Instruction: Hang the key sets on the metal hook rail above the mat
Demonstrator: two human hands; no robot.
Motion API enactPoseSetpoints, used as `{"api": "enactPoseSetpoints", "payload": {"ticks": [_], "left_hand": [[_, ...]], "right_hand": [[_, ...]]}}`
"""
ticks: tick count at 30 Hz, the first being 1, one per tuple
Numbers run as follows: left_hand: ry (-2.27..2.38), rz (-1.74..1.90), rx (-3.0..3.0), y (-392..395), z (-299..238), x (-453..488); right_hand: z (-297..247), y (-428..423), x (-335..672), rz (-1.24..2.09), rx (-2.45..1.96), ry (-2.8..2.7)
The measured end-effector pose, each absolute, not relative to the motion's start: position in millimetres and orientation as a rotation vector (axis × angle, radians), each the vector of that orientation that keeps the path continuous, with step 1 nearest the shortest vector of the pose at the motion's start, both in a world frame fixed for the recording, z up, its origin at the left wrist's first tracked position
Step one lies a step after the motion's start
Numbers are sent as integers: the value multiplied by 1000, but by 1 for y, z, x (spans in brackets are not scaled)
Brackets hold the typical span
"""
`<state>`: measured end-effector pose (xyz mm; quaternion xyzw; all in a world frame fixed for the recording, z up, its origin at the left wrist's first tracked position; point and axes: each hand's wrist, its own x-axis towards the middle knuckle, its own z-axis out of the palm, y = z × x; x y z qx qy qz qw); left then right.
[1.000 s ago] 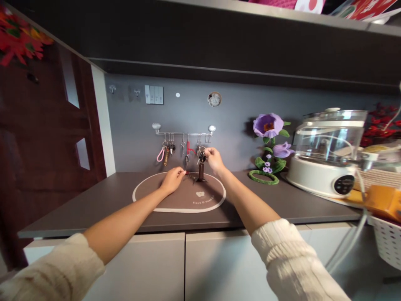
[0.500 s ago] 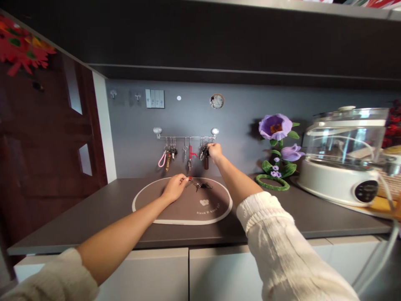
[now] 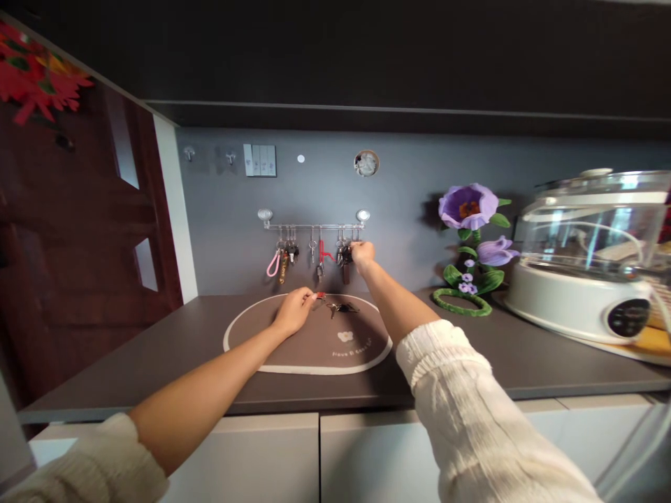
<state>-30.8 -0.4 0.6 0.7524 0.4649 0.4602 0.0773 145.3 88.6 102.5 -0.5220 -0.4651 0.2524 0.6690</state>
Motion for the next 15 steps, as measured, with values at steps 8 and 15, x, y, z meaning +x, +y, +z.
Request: {"api": "enactPoseSetpoints", "payload": {"ticks": [8,15], "left_hand": [[1433,1383,2267,2,0,-32],[1461,1397,2255,4,0,-33]], "right_hand": [[92,92,144,542,-1150,-1081],[86,94,146,496,-1152,-1108]]}}
